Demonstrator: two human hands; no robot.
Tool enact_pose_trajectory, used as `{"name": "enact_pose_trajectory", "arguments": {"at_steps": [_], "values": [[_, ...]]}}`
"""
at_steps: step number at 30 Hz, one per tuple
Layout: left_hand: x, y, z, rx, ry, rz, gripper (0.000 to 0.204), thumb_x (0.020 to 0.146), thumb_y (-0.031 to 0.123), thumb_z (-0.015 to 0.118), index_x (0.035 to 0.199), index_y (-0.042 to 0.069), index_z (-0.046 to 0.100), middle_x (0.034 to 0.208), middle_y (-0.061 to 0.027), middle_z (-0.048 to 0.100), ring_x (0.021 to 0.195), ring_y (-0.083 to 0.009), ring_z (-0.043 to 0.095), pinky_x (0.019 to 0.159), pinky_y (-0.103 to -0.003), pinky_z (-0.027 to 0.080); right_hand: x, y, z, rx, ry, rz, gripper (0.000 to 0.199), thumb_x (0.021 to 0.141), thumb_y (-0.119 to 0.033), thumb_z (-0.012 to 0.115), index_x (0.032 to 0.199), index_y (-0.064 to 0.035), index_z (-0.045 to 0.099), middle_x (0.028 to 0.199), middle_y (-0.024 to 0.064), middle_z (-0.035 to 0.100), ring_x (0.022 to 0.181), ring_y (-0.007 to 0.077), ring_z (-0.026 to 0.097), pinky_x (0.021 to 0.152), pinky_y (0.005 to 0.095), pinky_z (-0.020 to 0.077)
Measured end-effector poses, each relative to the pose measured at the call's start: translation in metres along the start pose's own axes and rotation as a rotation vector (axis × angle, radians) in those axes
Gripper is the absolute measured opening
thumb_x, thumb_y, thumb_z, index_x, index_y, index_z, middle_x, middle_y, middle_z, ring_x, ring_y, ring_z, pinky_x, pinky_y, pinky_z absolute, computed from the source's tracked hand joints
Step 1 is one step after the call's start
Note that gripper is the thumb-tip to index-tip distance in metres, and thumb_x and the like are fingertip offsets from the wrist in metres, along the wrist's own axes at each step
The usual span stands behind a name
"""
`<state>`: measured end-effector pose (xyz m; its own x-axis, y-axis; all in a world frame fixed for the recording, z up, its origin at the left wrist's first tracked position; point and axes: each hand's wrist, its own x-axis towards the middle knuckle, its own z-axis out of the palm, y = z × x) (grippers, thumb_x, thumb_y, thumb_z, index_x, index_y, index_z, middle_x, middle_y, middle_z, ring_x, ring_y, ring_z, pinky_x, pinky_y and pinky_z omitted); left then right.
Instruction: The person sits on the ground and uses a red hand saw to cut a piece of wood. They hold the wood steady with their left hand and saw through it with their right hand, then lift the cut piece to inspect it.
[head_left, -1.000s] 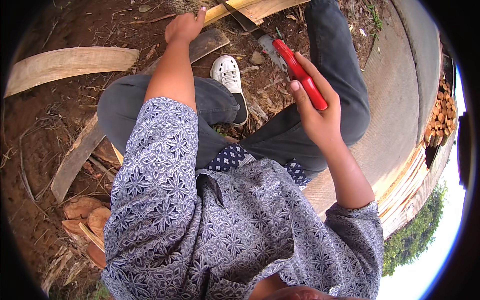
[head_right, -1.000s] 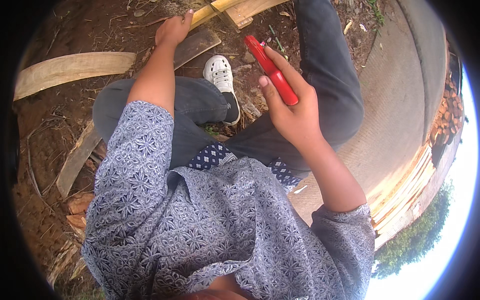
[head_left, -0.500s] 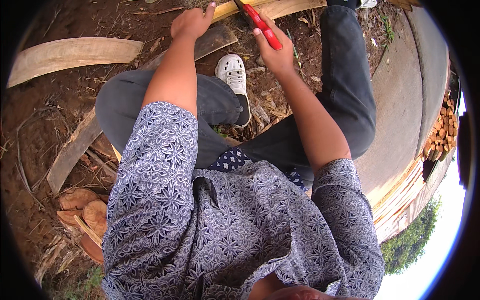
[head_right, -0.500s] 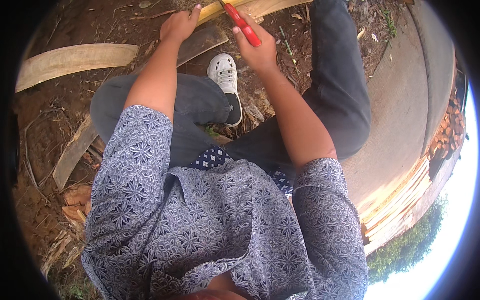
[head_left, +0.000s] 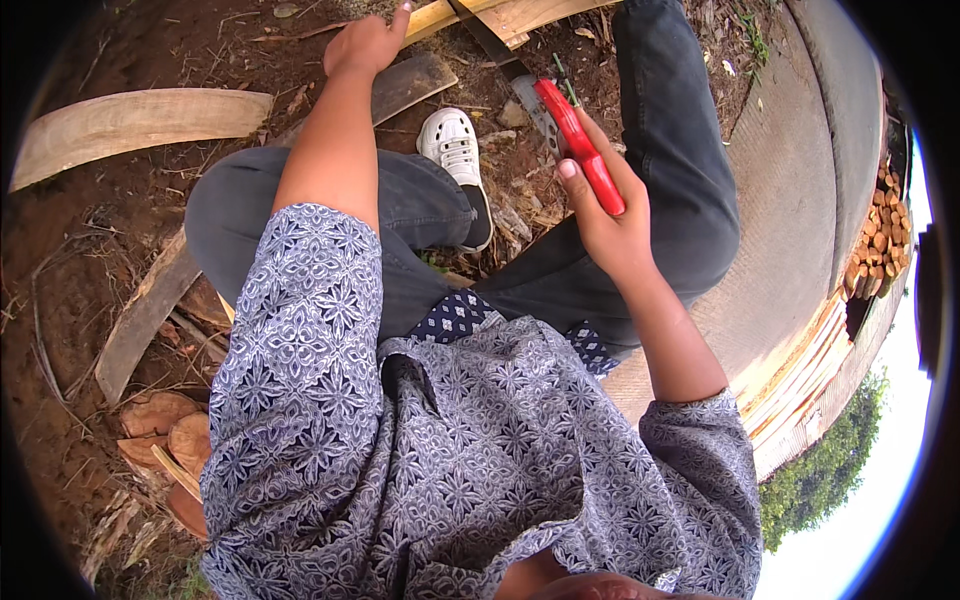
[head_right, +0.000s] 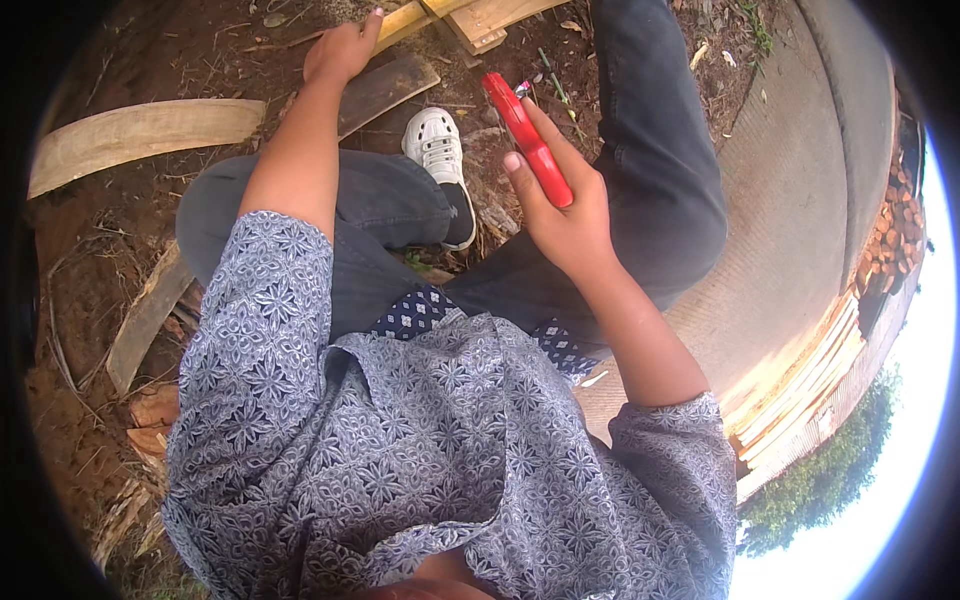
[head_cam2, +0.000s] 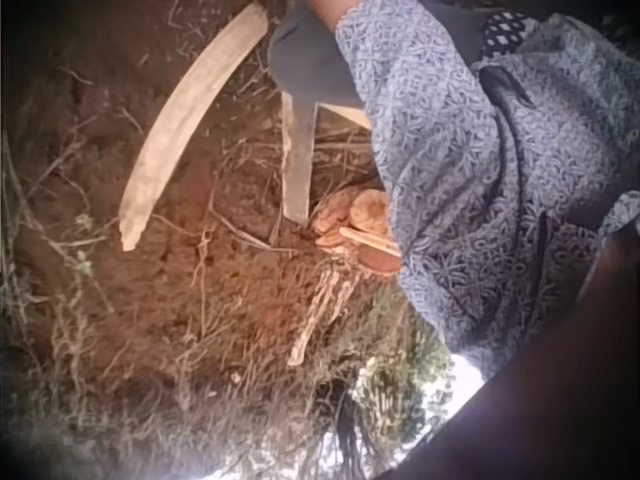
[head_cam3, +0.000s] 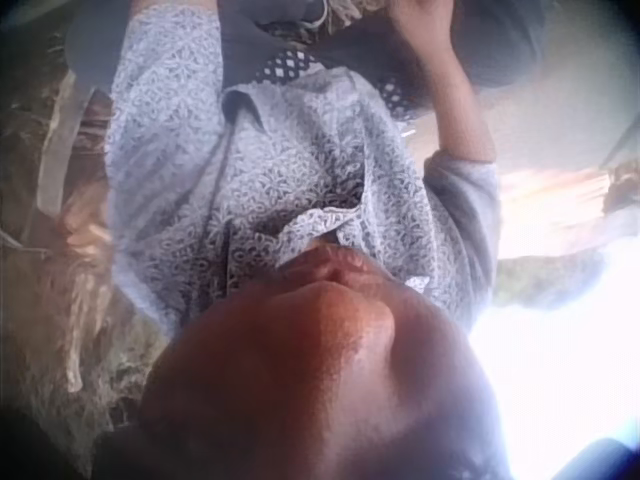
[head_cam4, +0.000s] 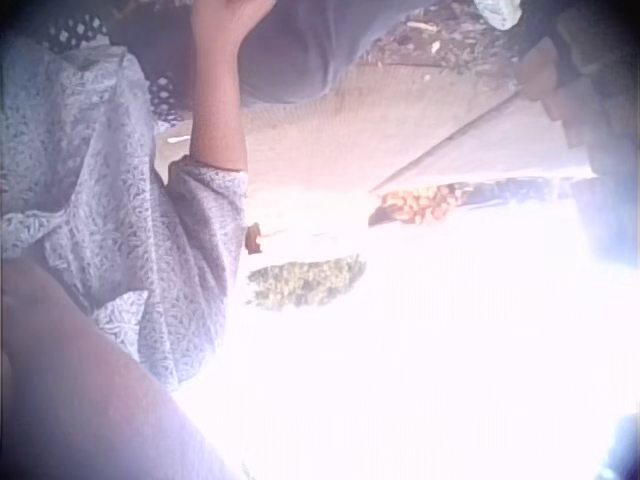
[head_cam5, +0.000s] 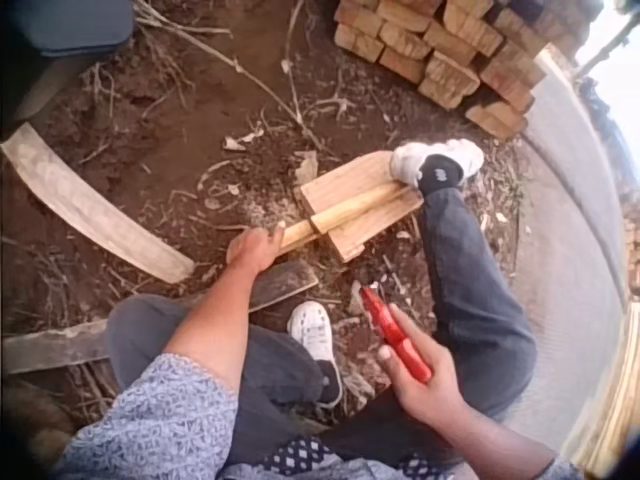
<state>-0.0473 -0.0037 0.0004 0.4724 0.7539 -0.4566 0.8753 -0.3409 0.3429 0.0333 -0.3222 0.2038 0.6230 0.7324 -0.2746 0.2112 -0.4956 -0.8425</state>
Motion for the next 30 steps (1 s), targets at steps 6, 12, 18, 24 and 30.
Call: {"name": "enact_pose_trajectory", "arguments": {"at_steps": [6, 12, 18, 24, 30], "values": [[-0.013, 0.011, -0.012, 0.021, 0.018, -0.029, 0.076, 0.101, 0.068, 0.036, 0.108, 0.005, 0.078, 0.114, -0.0213, 0.074, 0.111, -0.0395, 0.069, 0.096, -0.051, 0.054, 0.046, 0.0, 0.019, -0.021, 0.05, -0.056, 0.045, 0.099, -0.018, 0.07, 0.14, -0.001, 0.062, 0.091, 0.0074, 0.074, 0.079, 0.0083, 0.062, 0.074, 0.0259, 0.0511], [0.018, 0.017, -0.038, 0.116, 0.091, 0.047, 0.077, 0.102, 0.068, 0.034, 0.11, 0.005, 0.078, 0.114, -0.0216, 0.074, 0.112, -0.0389, 0.069, 0.096, -0.051, 0.054, 0.108, 0.057, 0.094, 0.136, 0.272, -0.28, 0.044, 0.097, -0.018, 0.072, 0.138, -0.0019, 0.065, 0.1, 0.0101, 0.076, 0.088, 0.009, 0.066, 0.082, 0.0272, 0.0529], [0.004, 0.02, -0.041, 0.11, -0.008, -0.002, 0.08, 0.102, 0.068, 0.032, 0.112, 0.003, 0.077, 0.116, -0.0239, 0.073, 0.113, -0.0402, 0.068, 0.099, -0.051, 0.052, 0.084, 0.074, 0.082, 0.223, 0.146, -0.125, 0.055, 0.098, -0.024, 0.074, 0.145, -0.0009, 0.058, 0.111, 0.0102, 0.075, 0.097, 0.0115, 0.067, 0.089, 0.0286, 0.0525], [-0.004, 0.016, -0.023, -0.036, -0.162, -0.087, 0.081, 0.102, 0.068, 0.03, 0.116, 0.002, 0.075, 0.124, -0.0281, 0.068, 0.119, -0.0438, 0.064, 0.104, -0.052, 0.048, 0.101, 0.016, 0.057, 0.175, 0.122, -0.087, 0.054, 0.098, -0.037, 0.071, 0.136, 0.0012, 0.065, 0.094, 0.0114, 0.074, 0.085, 0.0124, 0.067, 0.08, 0.0295, 0.0531], [-0.009, 0.028, -0.038, -0.07, -0.196, -0.072, 0.084, 0.102, 0.068, 0.031, 0.094, -0.002, 0.078, 0.108, -0.0282, 0.073, 0.11, -0.0429, 0.069, 0.102, -0.053, 0.049, 0.075, 0.116, 0.06, 0.157, 0.066, -0.073, 0.04, 0.105, -0.021, 0.063, 0.139, -0.0002, 0.063, 0.095, 0.0077, 0.074, 0.082, 0.0109, 0.065, 0.077, 0.0283, 0.053]]}}
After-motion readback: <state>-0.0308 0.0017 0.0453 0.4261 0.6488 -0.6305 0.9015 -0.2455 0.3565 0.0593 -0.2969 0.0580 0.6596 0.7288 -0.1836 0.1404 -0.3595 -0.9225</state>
